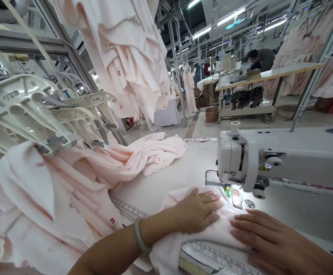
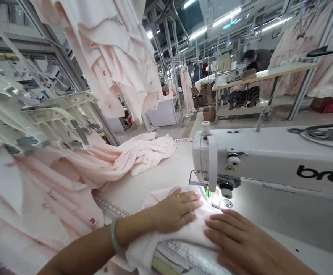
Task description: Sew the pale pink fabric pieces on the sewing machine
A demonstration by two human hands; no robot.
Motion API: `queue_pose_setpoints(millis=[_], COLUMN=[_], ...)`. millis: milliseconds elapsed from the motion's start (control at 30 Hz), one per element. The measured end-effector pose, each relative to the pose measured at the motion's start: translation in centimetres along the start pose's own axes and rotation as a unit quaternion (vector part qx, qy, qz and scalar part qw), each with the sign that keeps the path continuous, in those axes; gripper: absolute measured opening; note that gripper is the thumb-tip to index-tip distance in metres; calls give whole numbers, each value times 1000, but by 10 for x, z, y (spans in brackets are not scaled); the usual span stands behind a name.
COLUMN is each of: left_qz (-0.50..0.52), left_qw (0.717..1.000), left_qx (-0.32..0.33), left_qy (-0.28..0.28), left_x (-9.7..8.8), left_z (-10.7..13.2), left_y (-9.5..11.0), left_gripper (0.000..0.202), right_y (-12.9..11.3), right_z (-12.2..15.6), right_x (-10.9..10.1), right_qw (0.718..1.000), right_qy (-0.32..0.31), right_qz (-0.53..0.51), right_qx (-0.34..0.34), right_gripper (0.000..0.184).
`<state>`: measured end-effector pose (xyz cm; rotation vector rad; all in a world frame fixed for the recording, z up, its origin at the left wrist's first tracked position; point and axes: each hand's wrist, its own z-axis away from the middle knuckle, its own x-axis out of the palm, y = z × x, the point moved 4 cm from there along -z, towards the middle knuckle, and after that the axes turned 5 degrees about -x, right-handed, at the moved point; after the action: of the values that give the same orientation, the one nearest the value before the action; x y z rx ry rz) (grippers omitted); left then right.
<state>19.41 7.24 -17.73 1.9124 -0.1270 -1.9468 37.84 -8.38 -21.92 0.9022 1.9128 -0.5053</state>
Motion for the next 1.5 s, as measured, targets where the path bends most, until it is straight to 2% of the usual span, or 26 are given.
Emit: queue_pose_setpoints(millis=[67, 167, 267, 333, 433, 600, 733, 867, 933, 1000, 1133, 1267, 1367, 1500], left_qz=[19, 37, 40, 45, 58, 41, 51, 51, 31, -17, -130, -135, -101, -66], left_qw=[1000, 998, 996, 996, 997, 996, 992, 986, 988, 987, 977, 969, 974, 986], left_qx=[12, 40, 77, 78, 38, -57, -48, -47, -6, 52, 135, 191, 197, 150], left_qy=[3, 7, -5, -12, -17, 45, 105, 150, 154, 150, 100, 76, 50, 35], left_x=[-3, -13, -23, -29, -31, -14, -2, -2, -5, -8, -10, -11, -9, -3], left_z=[-10, -27, -41, -49, -56, -59, -55, -51, -49, -46, -40, -37, -34, -29], left_y=[-11, -27, -35, -34, -25, -11, -10, -11, -9, -6, -2, 3, 4, 0], left_gripper=[50, 49, 47, 42, 32, 30, 20, 12, 18, 20, 19, 28, 30, 36], right_y=[3, 10, 14, 14, 11, 6, 6, 9, 12, 13, 14, 13, 13, 14], right_z=[-7, -15, -17, -17, -15, -2, 5, 1, -2, -4, -9, -15, -20, -25], right_x=[-5, -10, -11, -10, -12, -10, -4, -5, -6, -7, -9, -15, -19, -25], right_qw=[1000, 1000, 999, 999, 999, 998, 998, 998, 996, 995, 996, 996, 996, 994], right_qy=[3, 23, 25, 11, -15, -45, -56, 2, 23, 25, 18, 38, 47, 53], right_qz=[-7, 8, 17, 2, -28, -15, -12, -4, 18, 35, 40, 28, 23, 36], right_qx=[1, 10, 26, 35, 43, 31, 35, 61, 87, 93, 77, 78, 77, 83], right_gripper=[67, 55, 50, 52, 53, 48, 48, 59, 68, 73, 75, 75, 72, 69])
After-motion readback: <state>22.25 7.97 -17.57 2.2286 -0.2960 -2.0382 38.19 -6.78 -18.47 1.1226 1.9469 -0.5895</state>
